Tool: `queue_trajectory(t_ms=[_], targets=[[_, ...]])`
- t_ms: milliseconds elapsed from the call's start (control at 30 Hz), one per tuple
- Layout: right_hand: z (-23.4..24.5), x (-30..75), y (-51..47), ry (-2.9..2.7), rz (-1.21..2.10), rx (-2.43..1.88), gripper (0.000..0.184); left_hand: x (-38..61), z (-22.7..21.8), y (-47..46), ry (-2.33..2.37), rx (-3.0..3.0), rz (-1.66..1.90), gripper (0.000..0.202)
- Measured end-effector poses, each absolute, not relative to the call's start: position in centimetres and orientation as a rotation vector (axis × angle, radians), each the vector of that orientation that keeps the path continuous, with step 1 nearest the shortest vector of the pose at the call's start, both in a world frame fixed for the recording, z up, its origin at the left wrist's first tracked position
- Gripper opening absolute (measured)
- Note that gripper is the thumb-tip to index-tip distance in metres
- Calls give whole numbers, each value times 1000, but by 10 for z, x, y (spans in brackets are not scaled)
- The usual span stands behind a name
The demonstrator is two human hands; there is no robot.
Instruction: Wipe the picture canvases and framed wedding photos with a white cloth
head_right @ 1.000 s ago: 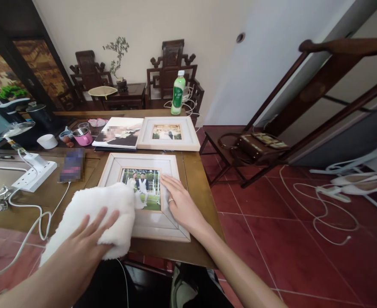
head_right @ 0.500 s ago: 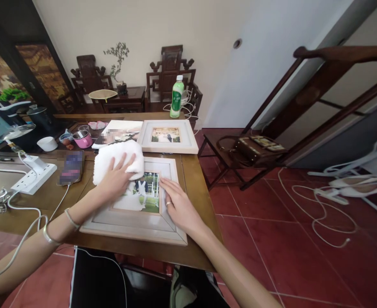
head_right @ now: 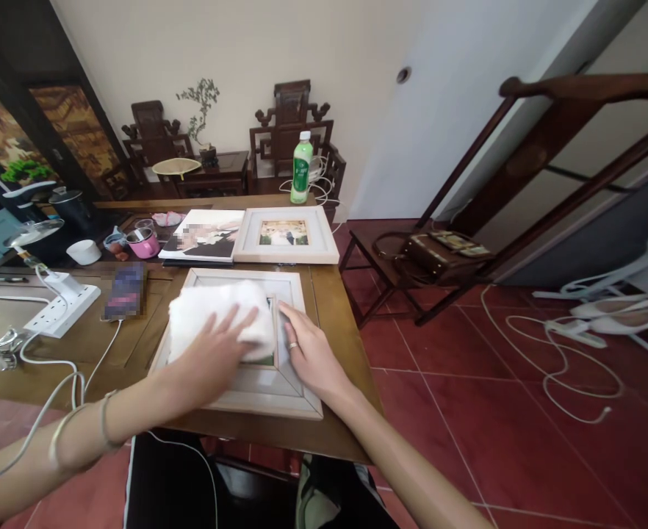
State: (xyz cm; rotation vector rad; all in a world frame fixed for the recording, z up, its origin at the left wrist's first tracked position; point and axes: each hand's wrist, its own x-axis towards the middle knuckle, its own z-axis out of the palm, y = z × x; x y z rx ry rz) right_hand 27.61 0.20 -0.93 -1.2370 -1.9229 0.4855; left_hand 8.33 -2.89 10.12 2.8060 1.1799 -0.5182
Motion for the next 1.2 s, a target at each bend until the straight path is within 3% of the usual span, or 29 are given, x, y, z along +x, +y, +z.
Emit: queue_trajectory(t_ms=[133,267,500,733,1000,1200], targets=[[-8,275,-1,-1772,453,-1303,45,99,71,27,1417,2902,-219,49],[-7,274,-2,-1633,432,-1352,48,118,55,58,1342,2897,-307,43],[-5,275,-2,-1605,509,-1352,50,118,76,-3,1132,2889,-408,38],[-6,275,-2,-1734,554,-1304,40,102,92,-61,1013,2826,-573,33],[-9,277,3,-1882,499,-1238,33,62,94,-45,1370,2746,-616,32],[-8,272,1,-1953,540,-1210,34,70,86,-5,1535,2868,-426,40]])
